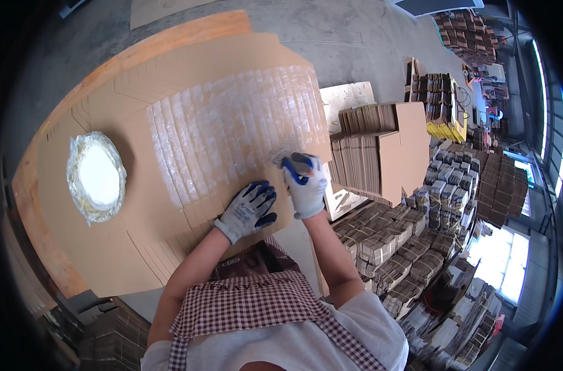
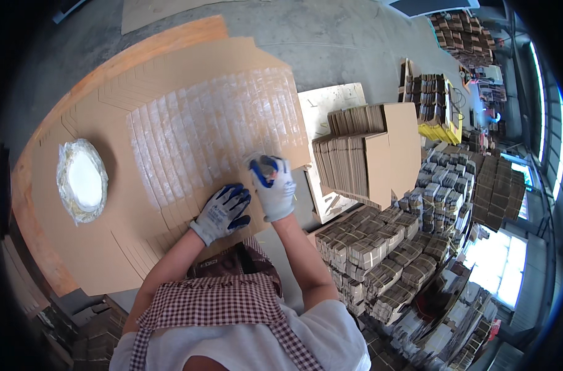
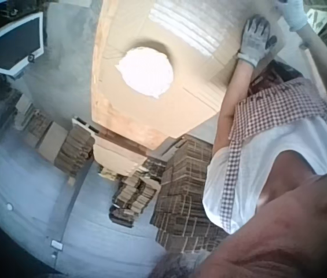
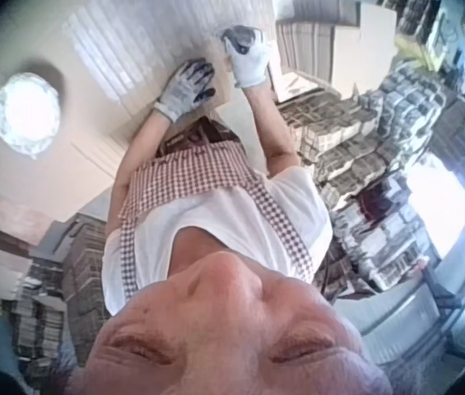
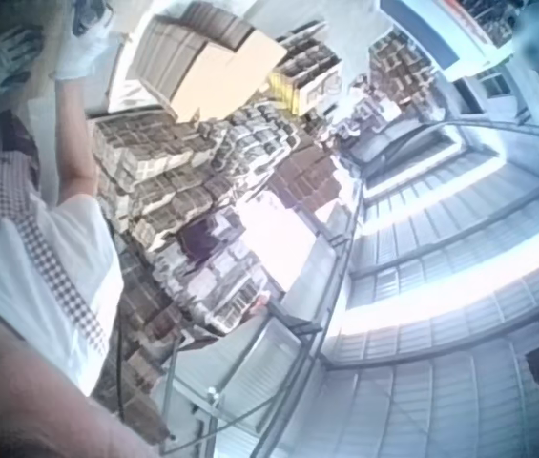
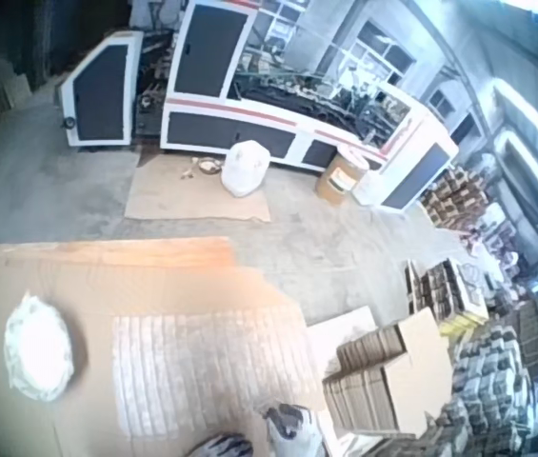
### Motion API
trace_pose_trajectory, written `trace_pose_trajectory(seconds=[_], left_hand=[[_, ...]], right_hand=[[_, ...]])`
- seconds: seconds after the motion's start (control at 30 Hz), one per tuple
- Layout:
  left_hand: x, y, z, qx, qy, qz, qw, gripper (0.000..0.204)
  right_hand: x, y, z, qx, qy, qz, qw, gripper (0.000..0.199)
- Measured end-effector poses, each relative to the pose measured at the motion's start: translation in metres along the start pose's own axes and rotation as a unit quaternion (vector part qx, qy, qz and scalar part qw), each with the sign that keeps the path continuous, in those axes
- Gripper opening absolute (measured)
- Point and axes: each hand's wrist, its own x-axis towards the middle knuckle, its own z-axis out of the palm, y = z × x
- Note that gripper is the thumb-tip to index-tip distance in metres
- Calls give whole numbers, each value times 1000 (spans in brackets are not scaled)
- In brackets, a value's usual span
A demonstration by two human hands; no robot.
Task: The person applies white glue to a large flat cardboard sheet using a brush, then flips the sheet and continues applying glue to the other side. The person works at a table in a warehouse-like area with stacks of cardboard nearby.
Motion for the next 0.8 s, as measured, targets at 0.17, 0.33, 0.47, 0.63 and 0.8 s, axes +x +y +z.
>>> trace_pose_trajectory(seconds=[0.17, 0.33, 0.47, 0.63, 0.8], left_hand=[[2, 1, 2, -1, 2, 6, 1000, 53], [2, 2, -2, 1, 8, 15, 1000, 54], [1, 2, -3, 10, -6, 12, 1000, 54], [-4, 0, 1, 0, -13, 23, 1000, 55], [-6, 0, -2, 21, -49, 3, 999, 59]], right_hand=[[4, 25, 3, -113, 3, 5, 994, 39], [27, 35, -23, -21, 126, 26, 992, 31], [43, 9, -26, 145, 133, 135, 971, 28], [54, -6, -1, 390, 90, 163, 902, 30], [90, -10, 19, 378, 74, 181, 905, 30]])
